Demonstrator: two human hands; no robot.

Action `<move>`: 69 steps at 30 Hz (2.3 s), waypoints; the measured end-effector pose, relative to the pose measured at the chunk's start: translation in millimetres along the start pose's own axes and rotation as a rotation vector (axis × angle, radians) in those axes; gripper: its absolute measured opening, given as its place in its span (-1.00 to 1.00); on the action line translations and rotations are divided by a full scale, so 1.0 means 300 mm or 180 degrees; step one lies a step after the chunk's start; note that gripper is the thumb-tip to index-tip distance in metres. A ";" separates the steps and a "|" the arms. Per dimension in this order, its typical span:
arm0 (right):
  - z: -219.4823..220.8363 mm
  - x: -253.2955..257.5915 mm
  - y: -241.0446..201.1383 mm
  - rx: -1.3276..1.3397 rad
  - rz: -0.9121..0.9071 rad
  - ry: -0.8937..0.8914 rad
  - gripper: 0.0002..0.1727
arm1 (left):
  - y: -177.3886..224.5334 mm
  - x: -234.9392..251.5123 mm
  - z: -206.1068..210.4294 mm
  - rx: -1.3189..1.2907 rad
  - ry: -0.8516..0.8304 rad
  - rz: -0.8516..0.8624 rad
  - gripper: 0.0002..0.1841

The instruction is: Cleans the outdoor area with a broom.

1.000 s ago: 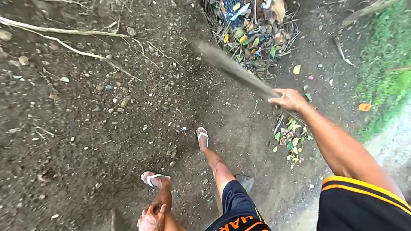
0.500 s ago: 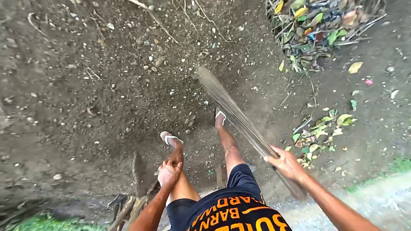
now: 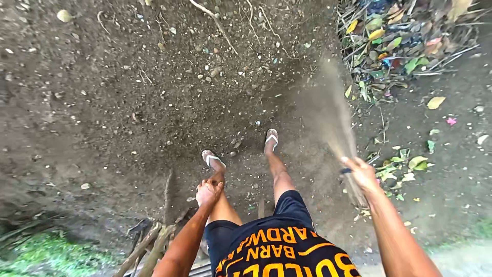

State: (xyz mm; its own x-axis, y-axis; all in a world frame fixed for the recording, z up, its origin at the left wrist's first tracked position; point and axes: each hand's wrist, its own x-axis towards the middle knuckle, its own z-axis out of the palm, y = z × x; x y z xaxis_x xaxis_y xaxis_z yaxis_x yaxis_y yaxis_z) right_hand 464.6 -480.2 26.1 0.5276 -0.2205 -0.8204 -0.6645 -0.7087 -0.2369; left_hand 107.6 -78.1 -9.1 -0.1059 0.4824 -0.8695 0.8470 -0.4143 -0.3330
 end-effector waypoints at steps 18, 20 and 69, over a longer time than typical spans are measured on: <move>0.250 0.085 -0.455 -0.0598 -0.0909 -0.1477 -0.50 | -0.019 -0.037 -0.095 -0.0257 0.0342 0.0158 -0.47; 0.061 0.173 -0.449 -0.0154 -0.0638 -0.0616 -0.48 | -0.041 -0.046 -0.088 -0.0404 0.0396 0.0170 -0.46; 1.418 -1.394 -2.167 -0.0622 -0.0683 -0.2399 -0.35 | -0.534 0.206 -1.660 -0.1442 -0.1223 0.0880 -0.31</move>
State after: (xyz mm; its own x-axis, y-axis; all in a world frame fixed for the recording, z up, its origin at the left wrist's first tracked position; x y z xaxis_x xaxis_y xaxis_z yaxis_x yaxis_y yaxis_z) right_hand 450.8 357.8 301.8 0.0881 0.3957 -0.9142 -0.4481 -0.8039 -0.3911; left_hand 224.9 402.3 172.1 0.0398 0.0597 -0.9974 0.9964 -0.0770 0.0352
